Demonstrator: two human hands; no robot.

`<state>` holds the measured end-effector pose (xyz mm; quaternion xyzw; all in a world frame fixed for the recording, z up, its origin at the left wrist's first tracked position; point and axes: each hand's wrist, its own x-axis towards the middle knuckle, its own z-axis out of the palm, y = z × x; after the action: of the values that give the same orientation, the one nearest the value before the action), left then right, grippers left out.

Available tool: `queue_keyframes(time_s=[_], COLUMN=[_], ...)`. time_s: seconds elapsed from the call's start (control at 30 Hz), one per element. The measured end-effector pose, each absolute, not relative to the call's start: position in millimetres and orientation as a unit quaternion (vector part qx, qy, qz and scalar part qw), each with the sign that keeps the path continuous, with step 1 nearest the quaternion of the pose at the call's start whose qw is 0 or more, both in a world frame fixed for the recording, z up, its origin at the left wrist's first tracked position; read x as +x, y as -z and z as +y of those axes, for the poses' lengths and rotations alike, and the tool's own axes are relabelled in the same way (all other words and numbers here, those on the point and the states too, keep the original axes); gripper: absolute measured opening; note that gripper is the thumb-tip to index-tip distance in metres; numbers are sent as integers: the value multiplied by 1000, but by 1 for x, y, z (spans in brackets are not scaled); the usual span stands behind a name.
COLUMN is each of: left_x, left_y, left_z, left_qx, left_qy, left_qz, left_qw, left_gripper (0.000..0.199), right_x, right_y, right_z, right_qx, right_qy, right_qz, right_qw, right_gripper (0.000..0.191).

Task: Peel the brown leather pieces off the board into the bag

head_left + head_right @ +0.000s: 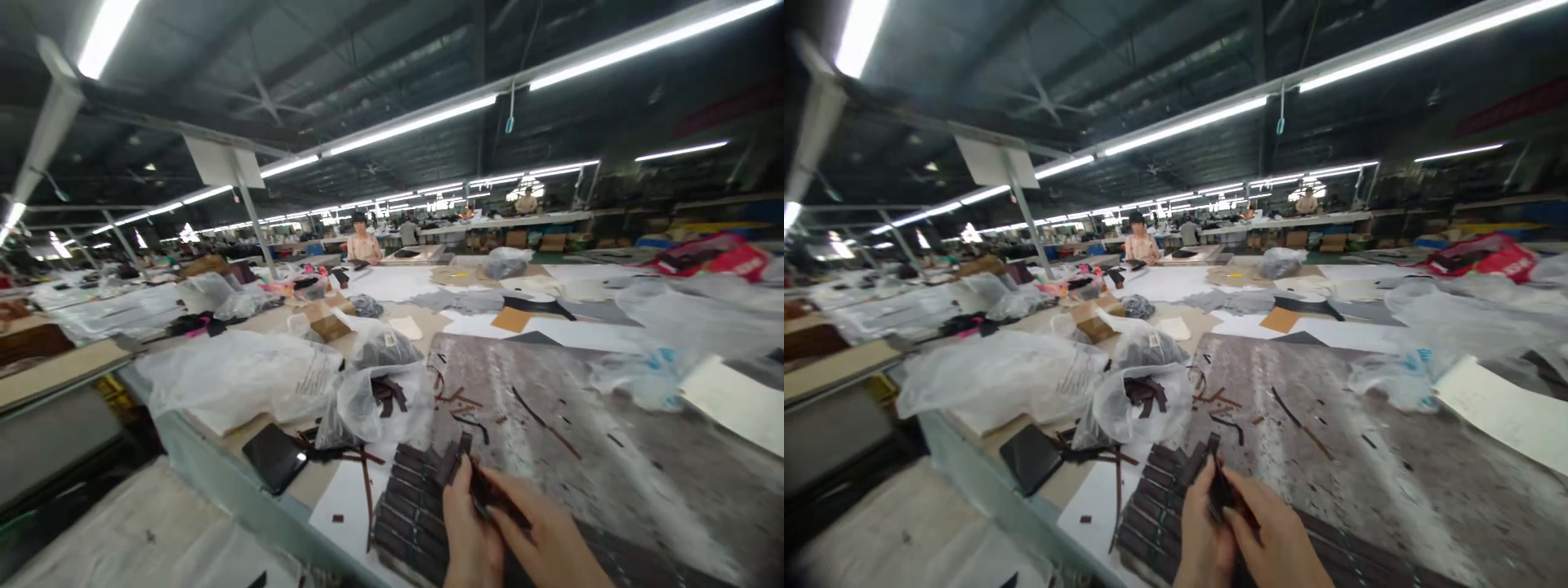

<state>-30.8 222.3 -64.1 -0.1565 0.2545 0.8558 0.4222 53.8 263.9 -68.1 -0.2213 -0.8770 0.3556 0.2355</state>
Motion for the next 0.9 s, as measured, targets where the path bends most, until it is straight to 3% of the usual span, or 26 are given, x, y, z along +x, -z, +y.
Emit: queue_keyframes(time_s=[0.2, 0.53, 0.9], left_x=[-38, -36, -32], left_y=[68, 68, 59], left_z=[216, 218, 218], left_qx=[-113, -98, -110], left_qy=[-838, -825, -812], left_qz=[273, 299, 299], left_qw=[458, 470, 488], left_gripper=[23, 25, 27], right_x=[43, 50, 58], right_y=[75, 51, 56], right_z=[262, 260, 261], right_qx=[-243, -295, -320], right_qy=[-357, -360, -353], right_qz=[-872, -848, -837], right_qw=[231, 255, 267], right_gripper=[42, 20, 18])
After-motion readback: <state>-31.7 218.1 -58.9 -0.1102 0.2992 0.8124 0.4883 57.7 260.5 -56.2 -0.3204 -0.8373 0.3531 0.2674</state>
